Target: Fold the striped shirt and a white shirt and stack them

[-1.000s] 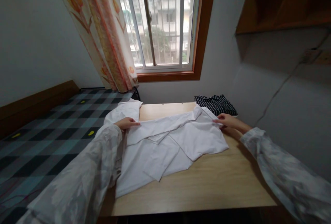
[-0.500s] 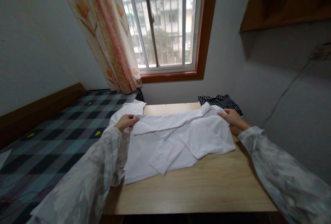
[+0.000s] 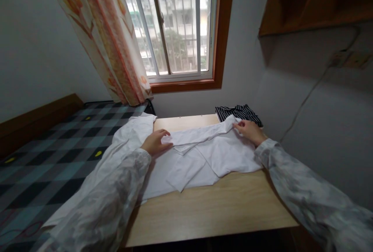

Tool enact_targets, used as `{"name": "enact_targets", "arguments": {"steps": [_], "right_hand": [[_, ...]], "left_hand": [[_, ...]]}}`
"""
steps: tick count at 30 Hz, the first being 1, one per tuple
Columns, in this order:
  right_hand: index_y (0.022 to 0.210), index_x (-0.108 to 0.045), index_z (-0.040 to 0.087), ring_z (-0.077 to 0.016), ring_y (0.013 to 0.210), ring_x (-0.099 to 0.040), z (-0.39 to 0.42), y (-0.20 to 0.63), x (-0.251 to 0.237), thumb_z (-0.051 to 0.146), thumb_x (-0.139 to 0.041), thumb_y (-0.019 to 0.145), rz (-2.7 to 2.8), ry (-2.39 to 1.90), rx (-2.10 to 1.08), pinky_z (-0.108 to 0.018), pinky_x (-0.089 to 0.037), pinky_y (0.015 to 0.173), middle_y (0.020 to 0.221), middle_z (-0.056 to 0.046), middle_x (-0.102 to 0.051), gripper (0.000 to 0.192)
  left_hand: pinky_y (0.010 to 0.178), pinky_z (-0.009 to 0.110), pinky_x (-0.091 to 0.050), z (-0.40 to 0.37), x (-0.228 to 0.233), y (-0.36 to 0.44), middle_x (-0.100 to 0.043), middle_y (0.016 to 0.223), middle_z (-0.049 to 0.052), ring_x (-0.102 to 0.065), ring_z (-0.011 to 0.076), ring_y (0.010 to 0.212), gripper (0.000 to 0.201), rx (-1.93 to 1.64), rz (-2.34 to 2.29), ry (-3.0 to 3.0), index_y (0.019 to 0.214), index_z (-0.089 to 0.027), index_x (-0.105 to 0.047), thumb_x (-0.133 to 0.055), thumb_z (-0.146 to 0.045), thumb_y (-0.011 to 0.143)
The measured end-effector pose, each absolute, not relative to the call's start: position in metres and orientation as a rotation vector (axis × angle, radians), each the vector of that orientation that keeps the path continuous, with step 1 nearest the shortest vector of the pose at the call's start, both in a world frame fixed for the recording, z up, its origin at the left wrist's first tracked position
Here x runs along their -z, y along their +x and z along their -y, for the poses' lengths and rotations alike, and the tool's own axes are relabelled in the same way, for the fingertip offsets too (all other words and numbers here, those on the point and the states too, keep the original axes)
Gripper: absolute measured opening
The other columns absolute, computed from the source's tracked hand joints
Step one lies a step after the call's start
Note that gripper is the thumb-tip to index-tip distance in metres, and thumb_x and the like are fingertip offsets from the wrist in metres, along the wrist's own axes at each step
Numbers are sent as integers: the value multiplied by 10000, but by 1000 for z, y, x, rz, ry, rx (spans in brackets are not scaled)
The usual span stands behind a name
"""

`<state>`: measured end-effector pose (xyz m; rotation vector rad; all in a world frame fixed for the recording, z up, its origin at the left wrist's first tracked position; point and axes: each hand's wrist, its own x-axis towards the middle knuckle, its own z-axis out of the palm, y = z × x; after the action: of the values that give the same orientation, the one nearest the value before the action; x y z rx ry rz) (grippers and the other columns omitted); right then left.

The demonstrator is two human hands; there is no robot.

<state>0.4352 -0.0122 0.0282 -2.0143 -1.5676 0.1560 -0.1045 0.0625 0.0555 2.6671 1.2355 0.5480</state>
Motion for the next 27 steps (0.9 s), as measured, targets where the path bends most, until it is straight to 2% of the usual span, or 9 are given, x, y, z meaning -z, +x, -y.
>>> {"name": "enact_targets", "arguments": {"steps": [3,7,10,13,19,23,27], "right_hand": [[825,-794,207,-307,908,-757,-6,421,-27,641,-637,964,1517,-2096,-253,-337,-498,807,887,-157,-809,482],[961,-834,174,-289,925,-751,-18,422,-11,441,-606,929,1394,-1965,-328,-308,-503,771,934,-121,-823,352],[919,-816,150,-261,838,-724,-14,433,-1,406,-576,894,1376,-1881,-409,-291,-495,708,877,-84,-800,352],[868,-802,154,-263,827,-706,-2,443,3,424,-612,878,1410,-1881,-430,-291,-501,701,807,-64,-774,330],[887,-797,181,-288,889,-735,13,445,4,553,-700,916,1581,-2071,-296,-309,-489,752,917,-123,-804,385],[889,-791,210,-298,945,-749,15,445,3,550,-630,989,1580,-2166,-195,-314,-470,768,979,-151,-819,390],[945,-785,216,-302,965,-734,13,448,2,520,-600,1012,1468,-2145,-179,-338,-478,795,1034,-145,-818,361]], "left_hand": [[1006,375,-523,-47,-50,-108,-756,1242,113,-707,289,1098,430,-373,-1152,2731,1128,-242,-774,-735,-605,902],[893,340,-521,-39,-40,-122,-774,1174,104,-723,257,1004,308,-352,-1246,2746,1039,-248,-782,-566,-467,1026],[839,337,-502,-38,-38,-133,-782,1161,107,-723,253,947,303,-357,-1308,2757,1032,-246,-776,-516,-400,1050],[826,337,-494,-39,-39,-138,-781,1150,101,-722,255,934,285,-344,-1304,2793,1050,-248,-767,-527,-403,1049],[901,355,-510,-38,-39,-129,-763,1129,110,-710,272,1010,243,-347,-1202,2868,1042,-235,-762,-566,-377,1027],[834,342,-496,-34,-41,-131,-746,1044,104,-691,254,923,245,-312,-1264,2874,972,-234,-757,-544,-340,1029],[788,349,-468,-30,-52,-142,-719,870,79,-656,248,819,167,-204,-1258,2902,837,-229,-714,-640,-340,938]]}}
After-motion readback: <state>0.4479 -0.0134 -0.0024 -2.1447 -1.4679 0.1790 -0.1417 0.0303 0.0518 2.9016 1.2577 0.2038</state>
